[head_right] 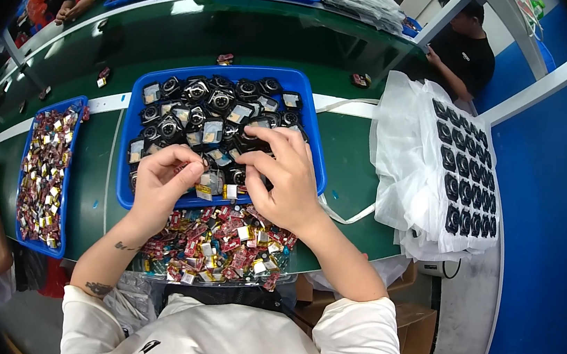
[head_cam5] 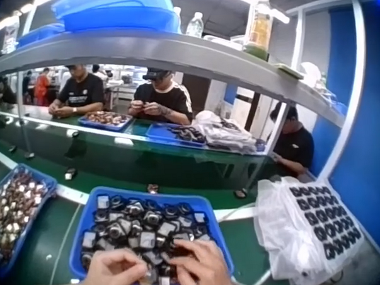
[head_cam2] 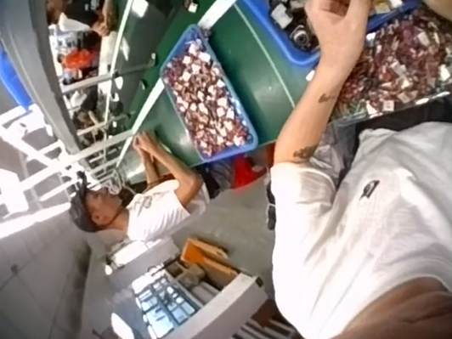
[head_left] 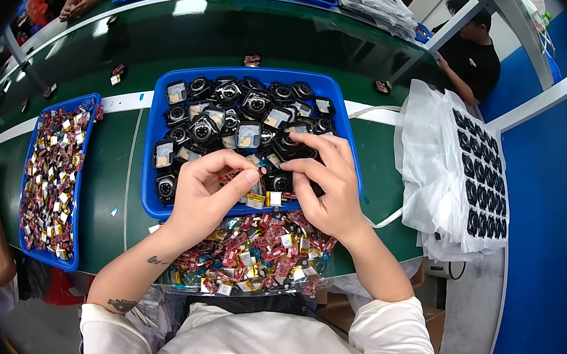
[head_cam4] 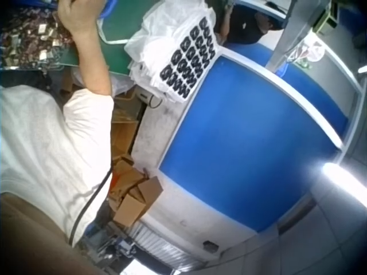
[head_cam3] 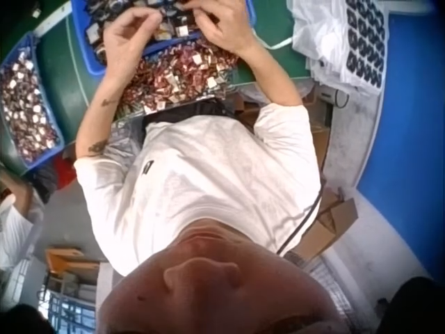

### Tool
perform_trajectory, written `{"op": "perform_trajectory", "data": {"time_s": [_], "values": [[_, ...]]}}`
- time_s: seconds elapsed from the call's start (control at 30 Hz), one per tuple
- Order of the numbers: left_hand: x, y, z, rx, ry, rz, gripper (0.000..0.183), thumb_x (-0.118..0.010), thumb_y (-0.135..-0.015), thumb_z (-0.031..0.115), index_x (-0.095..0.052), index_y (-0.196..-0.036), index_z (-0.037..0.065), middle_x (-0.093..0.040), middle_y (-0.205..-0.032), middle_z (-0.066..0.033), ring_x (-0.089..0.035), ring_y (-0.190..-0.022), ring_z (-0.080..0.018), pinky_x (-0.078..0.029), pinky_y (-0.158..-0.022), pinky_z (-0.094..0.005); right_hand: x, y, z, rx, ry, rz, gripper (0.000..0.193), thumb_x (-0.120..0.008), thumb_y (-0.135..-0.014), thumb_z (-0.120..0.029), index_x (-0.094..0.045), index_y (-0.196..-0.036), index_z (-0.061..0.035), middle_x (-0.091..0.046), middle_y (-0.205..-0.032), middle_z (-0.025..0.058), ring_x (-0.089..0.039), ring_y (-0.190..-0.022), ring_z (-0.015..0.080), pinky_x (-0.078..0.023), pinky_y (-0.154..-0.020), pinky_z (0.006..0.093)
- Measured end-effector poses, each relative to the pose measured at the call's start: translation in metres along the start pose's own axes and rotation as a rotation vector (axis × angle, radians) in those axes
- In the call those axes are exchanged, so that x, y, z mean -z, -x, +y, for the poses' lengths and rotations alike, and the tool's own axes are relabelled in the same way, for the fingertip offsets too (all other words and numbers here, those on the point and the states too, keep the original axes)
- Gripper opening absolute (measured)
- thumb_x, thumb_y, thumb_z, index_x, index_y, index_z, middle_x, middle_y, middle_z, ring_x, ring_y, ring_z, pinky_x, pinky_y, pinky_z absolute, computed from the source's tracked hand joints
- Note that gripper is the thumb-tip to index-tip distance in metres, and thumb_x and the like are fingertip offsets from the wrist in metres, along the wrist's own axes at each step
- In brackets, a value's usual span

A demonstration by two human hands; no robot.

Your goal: Assembling small electronic components by attaching a backing to a main unit on a factory assembly line.

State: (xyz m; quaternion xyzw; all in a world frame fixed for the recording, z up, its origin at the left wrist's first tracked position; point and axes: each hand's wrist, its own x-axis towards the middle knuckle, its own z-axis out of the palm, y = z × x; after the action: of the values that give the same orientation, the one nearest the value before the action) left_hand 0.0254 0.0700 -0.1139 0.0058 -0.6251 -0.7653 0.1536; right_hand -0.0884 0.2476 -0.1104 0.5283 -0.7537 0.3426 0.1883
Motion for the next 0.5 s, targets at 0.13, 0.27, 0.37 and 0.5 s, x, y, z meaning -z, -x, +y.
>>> {"op": "perform_trajectory", "data": {"time_s": [0.13, 0.27, 0.37, 0.5], "values": [[-0.001, 0.0, -0.002, -0.009, 0.007, -0.008, 0.009, -0.064, -0.086, 0.005, -0.064, -0.09, -0.002, -0.063, -0.085, -0.0033, -0.056, -0.078, -0.0067, -0.045, -0.07, -0.0208, -0.006, 0.004, -0.003, -0.113, 0.175, -0.145, 0.024, -0.058, -0.084, -0.02, -0.068, -0.105, -0.0121, -0.056, -0.121, 0.0113, -0.049, -0.106, 0.0277, -0.032, -0.089, 0.0373], [-0.002, 0.0, -0.002, -0.026, -0.007, -0.011, 0.008, -0.064, -0.086, 0.005, -0.064, -0.09, -0.002, -0.063, -0.085, -0.0035, -0.057, -0.079, -0.007, -0.046, -0.071, -0.0214, -0.007, 0.004, -0.001, -0.261, 0.125, -0.064, 0.027, -0.054, -0.088, -0.023, -0.067, -0.109, -0.0102, -0.059, -0.116, 0.011, -0.05, -0.108, 0.0249, -0.033, -0.089, 0.037], [0.001, 0.002, -0.001, -0.008, -0.002, -0.01, 0.008, -0.064, -0.085, 0.005, -0.064, -0.09, -0.002, -0.063, -0.085, -0.0038, -0.057, -0.079, -0.0074, -0.046, -0.071, -0.0218, -0.006, 0.006, 0.009, -0.275, -0.114, 0.077, 0.024, -0.063, -0.084, -0.014, -0.064, -0.105, -0.0025, -0.062, -0.101, 0.0119, -0.057, -0.089, 0.0218, -0.042, -0.076, 0.0338], [-0.001, 0.001, -0.001, -0.044, -0.064, -0.012, 0.007, -0.065, -0.084, 0.004, -0.064, -0.088, -0.002, -0.063, -0.084, -0.0039, -0.057, -0.078, -0.0073, -0.045, -0.069, -0.0217, -0.008, 0.009, 0.004, -0.438, -0.791, 0.257, 0.015, -0.064, -0.083, 0.001, -0.054, -0.094, 0.0014, -0.054, -0.092, 0.0057, -0.057, -0.08, 0.0097, -0.05, -0.066, 0.0212]]}}
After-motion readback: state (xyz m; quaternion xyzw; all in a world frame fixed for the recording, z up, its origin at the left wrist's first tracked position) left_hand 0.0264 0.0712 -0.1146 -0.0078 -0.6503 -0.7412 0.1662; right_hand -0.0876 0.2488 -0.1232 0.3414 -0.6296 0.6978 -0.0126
